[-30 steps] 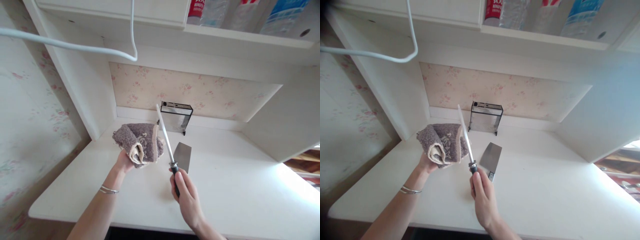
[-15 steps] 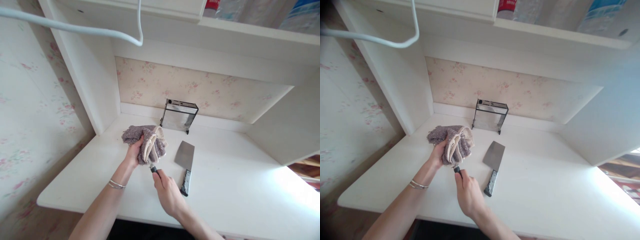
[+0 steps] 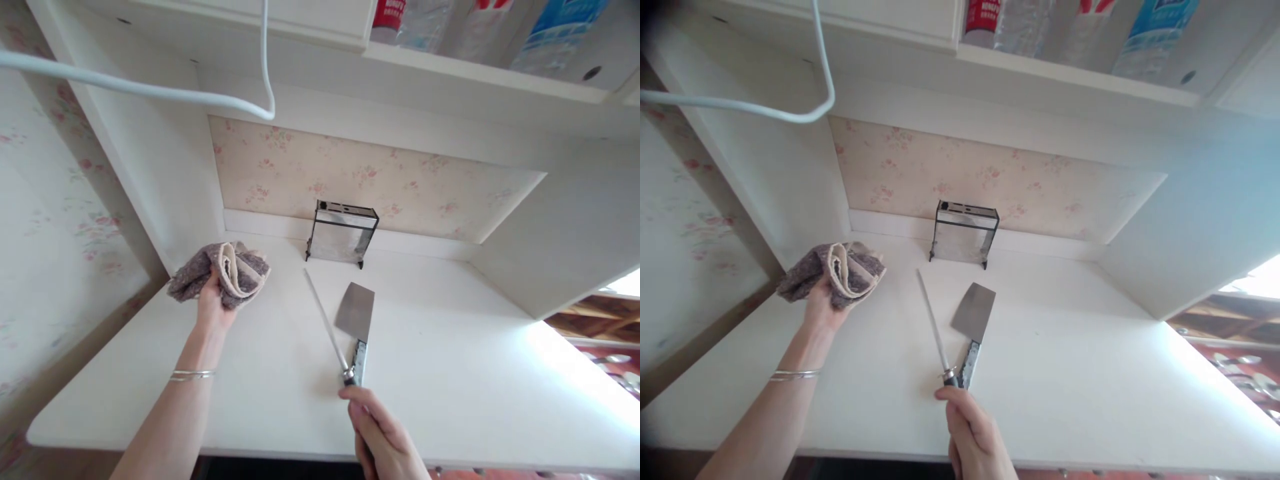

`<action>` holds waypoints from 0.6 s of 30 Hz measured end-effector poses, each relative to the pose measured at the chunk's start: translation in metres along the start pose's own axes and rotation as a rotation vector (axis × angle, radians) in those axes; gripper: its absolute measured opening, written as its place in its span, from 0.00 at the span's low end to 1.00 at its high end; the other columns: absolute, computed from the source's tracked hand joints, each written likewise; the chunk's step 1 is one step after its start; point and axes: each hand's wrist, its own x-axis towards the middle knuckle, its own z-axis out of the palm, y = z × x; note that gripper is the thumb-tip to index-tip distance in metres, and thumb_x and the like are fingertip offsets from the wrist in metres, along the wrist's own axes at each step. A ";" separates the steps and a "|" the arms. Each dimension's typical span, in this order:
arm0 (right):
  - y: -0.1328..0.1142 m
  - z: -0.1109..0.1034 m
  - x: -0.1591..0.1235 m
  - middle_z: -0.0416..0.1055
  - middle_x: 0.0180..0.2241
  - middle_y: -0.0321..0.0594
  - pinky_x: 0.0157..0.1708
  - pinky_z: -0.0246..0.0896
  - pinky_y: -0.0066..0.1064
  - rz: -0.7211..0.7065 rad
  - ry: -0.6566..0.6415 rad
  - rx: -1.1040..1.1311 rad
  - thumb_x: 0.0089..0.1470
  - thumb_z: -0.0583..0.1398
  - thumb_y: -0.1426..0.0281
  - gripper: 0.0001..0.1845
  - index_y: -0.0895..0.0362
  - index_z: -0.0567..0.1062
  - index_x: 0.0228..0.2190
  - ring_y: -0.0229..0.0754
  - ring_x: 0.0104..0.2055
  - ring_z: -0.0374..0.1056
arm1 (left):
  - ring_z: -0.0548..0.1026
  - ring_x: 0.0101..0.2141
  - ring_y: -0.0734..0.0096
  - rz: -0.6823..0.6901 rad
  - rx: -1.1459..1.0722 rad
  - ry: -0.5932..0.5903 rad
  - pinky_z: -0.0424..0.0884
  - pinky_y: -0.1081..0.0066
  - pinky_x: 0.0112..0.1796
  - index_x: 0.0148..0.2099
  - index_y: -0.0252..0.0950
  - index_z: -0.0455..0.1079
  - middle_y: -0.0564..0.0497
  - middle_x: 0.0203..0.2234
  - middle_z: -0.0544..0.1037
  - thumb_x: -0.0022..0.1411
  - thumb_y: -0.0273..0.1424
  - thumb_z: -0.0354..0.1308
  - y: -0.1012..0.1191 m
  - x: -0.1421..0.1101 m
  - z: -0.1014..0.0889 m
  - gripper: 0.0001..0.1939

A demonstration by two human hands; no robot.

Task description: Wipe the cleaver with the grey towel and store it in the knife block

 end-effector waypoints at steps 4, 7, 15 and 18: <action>-0.012 0.003 0.019 0.59 0.15 0.29 0.15 0.50 0.23 -0.040 0.012 -0.167 0.58 0.48 0.48 0.24 0.55 0.68 0.35 0.33 0.14 0.57 | 0.73 0.50 0.55 -0.108 0.028 -0.018 0.62 0.42 0.53 0.53 0.47 0.71 0.51 0.43 0.80 0.64 0.37 0.54 -0.005 -0.006 0.002 0.16; -0.024 0.007 0.035 0.64 0.19 0.32 0.21 0.55 0.25 -0.124 0.083 -0.373 0.61 0.46 0.56 0.18 0.54 0.67 0.31 0.36 0.19 0.61 | 0.73 0.51 0.56 -0.149 0.038 -0.032 0.61 0.43 0.54 0.54 0.49 0.70 0.51 0.45 0.80 0.64 0.37 0.53 -0.012 -0.009 0.004 0.16; -0.039 0.023 0.074 0.73 0.26 0.36 0.28 0.49 0.28 -0.264 0.175 -0.873 0.61 0.46 0.66 0.15 0.53 0.70 0.33 0.41 0.28 0.68 | 0.74 0.49 0.59 -0.145 0.052 0.004 0.62 0.44 0.54 0.54 0.47 0.70 0.51 0.42 0.81 0.65 0.38 0.52 -0.014 -0.012 0.009 0.16; -0.040 0.030 0.084 0.76 0.29 0.40 0.29 0.52 0.30 -0.233 0.124 -1.006 0.61 0.46 0.60 0.18 0.52 0.73 0.37 0.45 0.31 0.71 | 0.74 0.49 0.59 -0.128 0.056 -0.005 0.62 0.45 0.54 0.54 0.48 0.70 0.52 0.44 0.80 0.65 0.39 0.52 -0.015 -0.015 0.011 0.16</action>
